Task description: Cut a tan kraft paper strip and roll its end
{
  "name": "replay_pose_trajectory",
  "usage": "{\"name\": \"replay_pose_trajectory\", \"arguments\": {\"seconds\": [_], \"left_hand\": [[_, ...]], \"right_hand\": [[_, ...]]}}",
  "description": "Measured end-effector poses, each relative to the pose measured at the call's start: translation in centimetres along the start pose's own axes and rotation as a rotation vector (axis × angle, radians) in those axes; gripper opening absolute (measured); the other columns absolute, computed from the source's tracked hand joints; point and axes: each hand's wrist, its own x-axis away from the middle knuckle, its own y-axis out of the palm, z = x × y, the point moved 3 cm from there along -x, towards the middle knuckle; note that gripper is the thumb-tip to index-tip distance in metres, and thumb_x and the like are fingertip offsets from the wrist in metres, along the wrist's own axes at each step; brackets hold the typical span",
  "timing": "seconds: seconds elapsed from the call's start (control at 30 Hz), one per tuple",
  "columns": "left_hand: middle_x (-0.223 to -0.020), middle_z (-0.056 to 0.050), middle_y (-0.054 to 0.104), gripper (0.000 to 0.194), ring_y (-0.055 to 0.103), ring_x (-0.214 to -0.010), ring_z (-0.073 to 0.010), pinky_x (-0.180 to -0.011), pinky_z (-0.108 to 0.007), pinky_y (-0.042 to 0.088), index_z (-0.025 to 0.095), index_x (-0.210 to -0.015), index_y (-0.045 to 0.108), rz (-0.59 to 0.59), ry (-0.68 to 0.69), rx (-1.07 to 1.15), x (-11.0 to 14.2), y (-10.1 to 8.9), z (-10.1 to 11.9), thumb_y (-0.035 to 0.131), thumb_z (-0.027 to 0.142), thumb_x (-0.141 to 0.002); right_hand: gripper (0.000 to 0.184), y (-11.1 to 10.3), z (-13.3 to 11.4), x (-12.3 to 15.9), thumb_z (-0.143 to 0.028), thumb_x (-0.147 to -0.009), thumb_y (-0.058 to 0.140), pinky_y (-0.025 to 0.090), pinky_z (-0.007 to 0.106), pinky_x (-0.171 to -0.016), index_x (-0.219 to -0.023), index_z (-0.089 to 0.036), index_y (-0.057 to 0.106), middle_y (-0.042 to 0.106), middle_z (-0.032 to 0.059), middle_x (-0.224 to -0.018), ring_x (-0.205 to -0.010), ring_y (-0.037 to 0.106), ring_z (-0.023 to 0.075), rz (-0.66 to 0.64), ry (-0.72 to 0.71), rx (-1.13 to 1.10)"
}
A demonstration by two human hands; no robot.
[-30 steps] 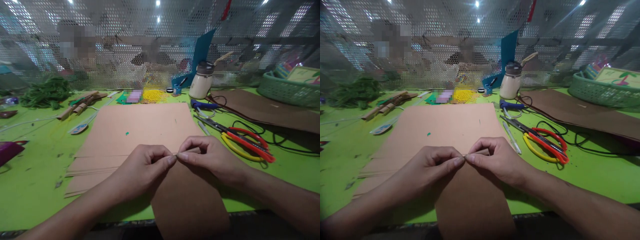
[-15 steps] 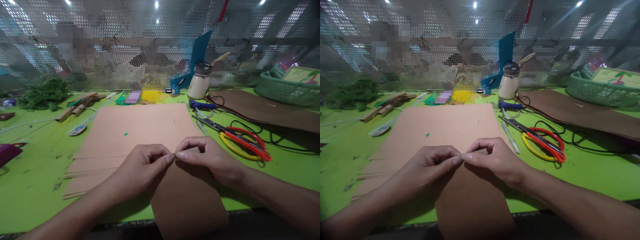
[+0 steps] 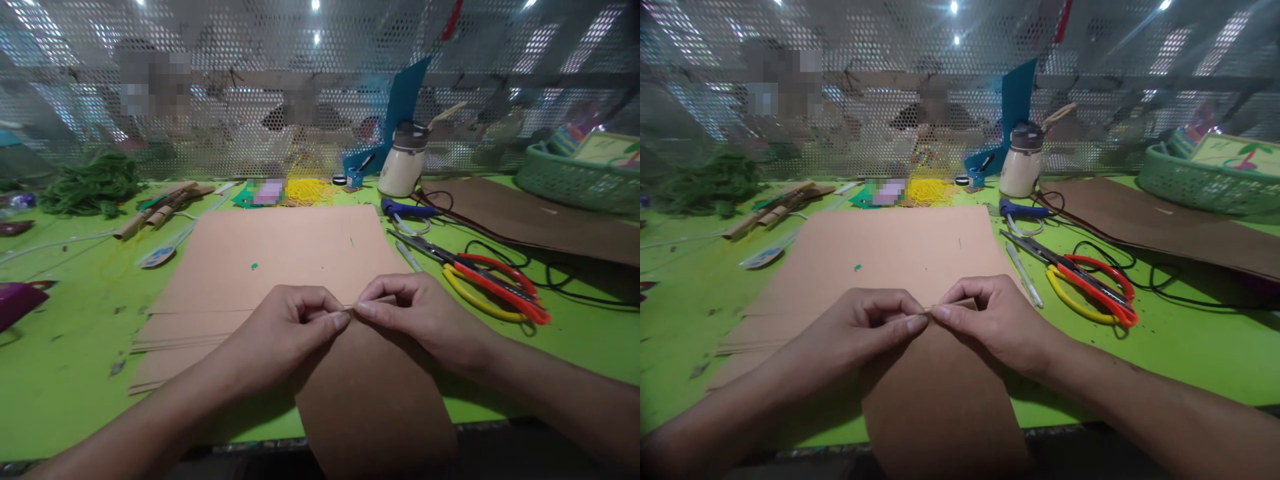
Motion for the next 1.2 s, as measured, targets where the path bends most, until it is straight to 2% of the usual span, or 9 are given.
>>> {"name": "replay_pose_trajectory", "arguments": {"seconds": [0.23, 0.6, 1.0, 1.2], "left_hand": [[-0.064, -0.004, 0.061, 0.031, 0.052, -0.056, -0.0123, -0.050, -0.021, 0.036, 0.011, -0.077, 0.064, 0.011, -0.018, 0.011, -0.02, -0.05, 0.09, 0.057, 0.042, -0.076], [-0.063, -0.001, 0.060, 0.025, 0.051, -0.058, -0.0111, -0.051, -0.020, 0.036, 0.013, -0.074, 0.064, 0.053, 0.055, -0.009, 0.16, 0.19, 0.52, 0.057, 0.037, -0.077], [-0.060, -0.003, 0.060, 0.029, 0.051, -0.054, -0.0116, -0.048, -0.020, 0.034, 0.012, -0.072, 0.063, 0.064, 0.007, 0.009, -0.06, 0.09, 0.04, 0.061, 0.040, -0.072], [-0.059, -0.001, 0.055, 0.030, 0.046, -0.052, -0.0097, -0.047, -0.020, 0.030, 0.012, -0.078, 0.062, -0.017, -0.041, 0.097, -0.03, -0.08, -0.32, 0.062, 0.042, -0.073]], "right_hand": [[0.021, -0.03, 0.08, -0.03, -0.035, -0.074, 0.065, 0.037, 0.021, -0.053, -0.072, -0.013, 0.064, 0.059, 0.0010, -0.066, -0.059, 0.048, 0.0096, 0.014, -0.001, 0.011], [0.027, 0.25, 0.03, 0.04, -0.039, -0.070, 0.069, 0.036, 0.021, -0.053, -0.073, -0.012, 0.065, 0.059, 0.0005, -0.065, -0.059, 0.048, 0.0092, -0.023, -0.011, -0.033], [0.030, 0.27, 0.43, -0.08, -0.041, -0.063, 0.074, 0.038, 0.021, -0.052, -0.070, -0.012, 0.067, 0.062, 0.0016, -0.064, -0.057, 0.050, 0.0098, 0.014, 0.076, -0.100], [0.025, 0.02, 0.56, -0.13, -0.037, -0.065, 0.073, 0.036, 0.021, -0.051, -0.070, -0.012, 0.069, 0.062, 0.0014, -0.063, -0.055, 0.050, 0.0092, 0.020, 0.107, -0.086]]}}
